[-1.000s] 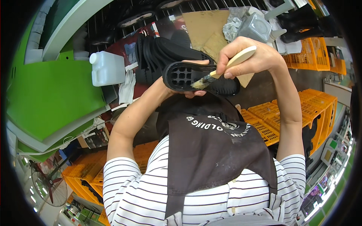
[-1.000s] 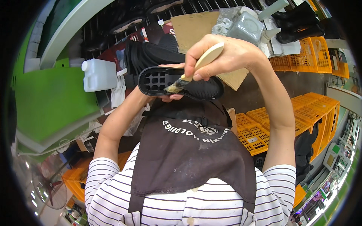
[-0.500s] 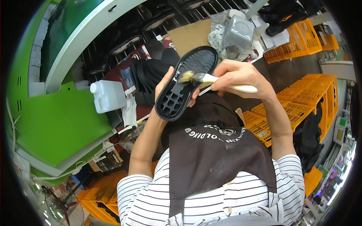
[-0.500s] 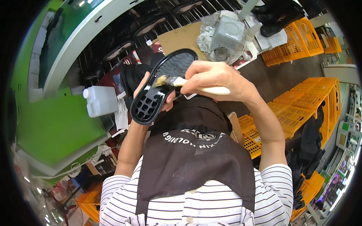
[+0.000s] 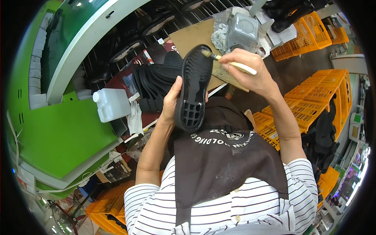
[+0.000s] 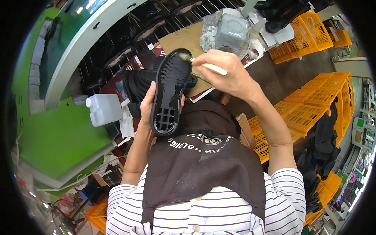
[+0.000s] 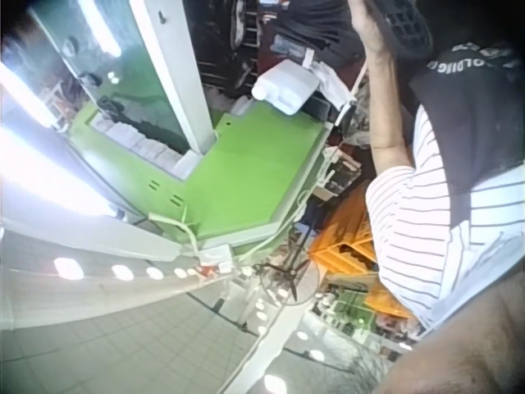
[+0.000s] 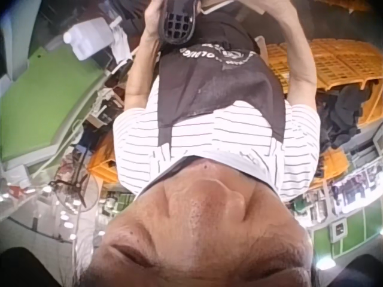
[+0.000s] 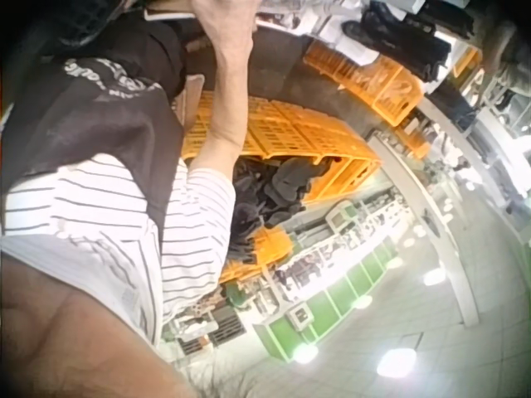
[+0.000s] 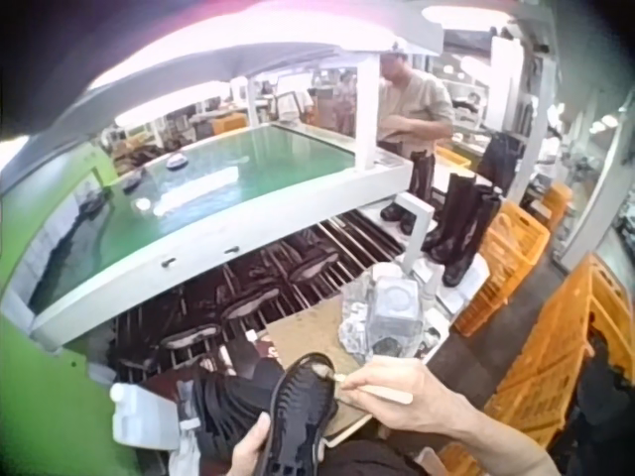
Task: The recorder applies a liquid adhesive using a brush to the bottom of shoe soles and then places them onto a moving conveyor belt.
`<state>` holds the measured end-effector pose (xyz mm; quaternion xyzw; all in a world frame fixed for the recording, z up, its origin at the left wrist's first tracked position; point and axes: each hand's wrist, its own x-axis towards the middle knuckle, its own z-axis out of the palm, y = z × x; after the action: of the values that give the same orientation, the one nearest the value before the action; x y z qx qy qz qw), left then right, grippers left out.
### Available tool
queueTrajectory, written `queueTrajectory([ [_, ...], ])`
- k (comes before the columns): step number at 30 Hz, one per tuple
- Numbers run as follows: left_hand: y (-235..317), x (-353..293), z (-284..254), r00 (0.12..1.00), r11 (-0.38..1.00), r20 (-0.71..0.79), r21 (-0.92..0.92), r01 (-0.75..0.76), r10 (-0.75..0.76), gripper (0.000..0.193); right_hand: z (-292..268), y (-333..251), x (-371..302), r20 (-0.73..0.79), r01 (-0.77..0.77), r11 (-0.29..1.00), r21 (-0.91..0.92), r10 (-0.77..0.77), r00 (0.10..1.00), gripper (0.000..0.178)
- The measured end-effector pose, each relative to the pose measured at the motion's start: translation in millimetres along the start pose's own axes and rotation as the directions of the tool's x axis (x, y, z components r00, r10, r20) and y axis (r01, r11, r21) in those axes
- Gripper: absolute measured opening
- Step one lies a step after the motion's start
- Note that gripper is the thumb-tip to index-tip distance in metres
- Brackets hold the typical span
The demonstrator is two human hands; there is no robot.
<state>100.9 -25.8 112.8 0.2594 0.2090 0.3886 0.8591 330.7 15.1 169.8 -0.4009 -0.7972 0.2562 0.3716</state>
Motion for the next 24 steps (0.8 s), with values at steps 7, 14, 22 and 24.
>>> queueTrajectory([
  [7, 4, 2, -1, 0.984, 0.986, -0.168, -0.146, -0.077, 0.052, 0.063, 16, -41, -6, 0.267, 0.042, 0.89, 0.454, -0.181, 0.947, 0.012],
  [14, -4, -4, -14, 0.999, 0.997, -0.039, -0.078, 0.001, -0.004, 0.068, 17, 19, 5, 0.029, -0.227, 0.915, 0.334, 0.231, 0.972, 0.011],
  [22, 0, -5, -14, 0.974, 0.966, -0.223, -0.245, -0.084, 0.028, 0.063, 30, -44, -13, 0.271, 0.096, 0.912, 0.399, -0.217, 0.938, 0.012],
  [24, -1, -8, -20, 0.983, 0.974, -0.174, -0.209, -0.091, 0.054, 0.063, 28, -32, -7, 0.306, -0.083, 0.859, 0.505, -0.088, 0.948, 0.011],
])
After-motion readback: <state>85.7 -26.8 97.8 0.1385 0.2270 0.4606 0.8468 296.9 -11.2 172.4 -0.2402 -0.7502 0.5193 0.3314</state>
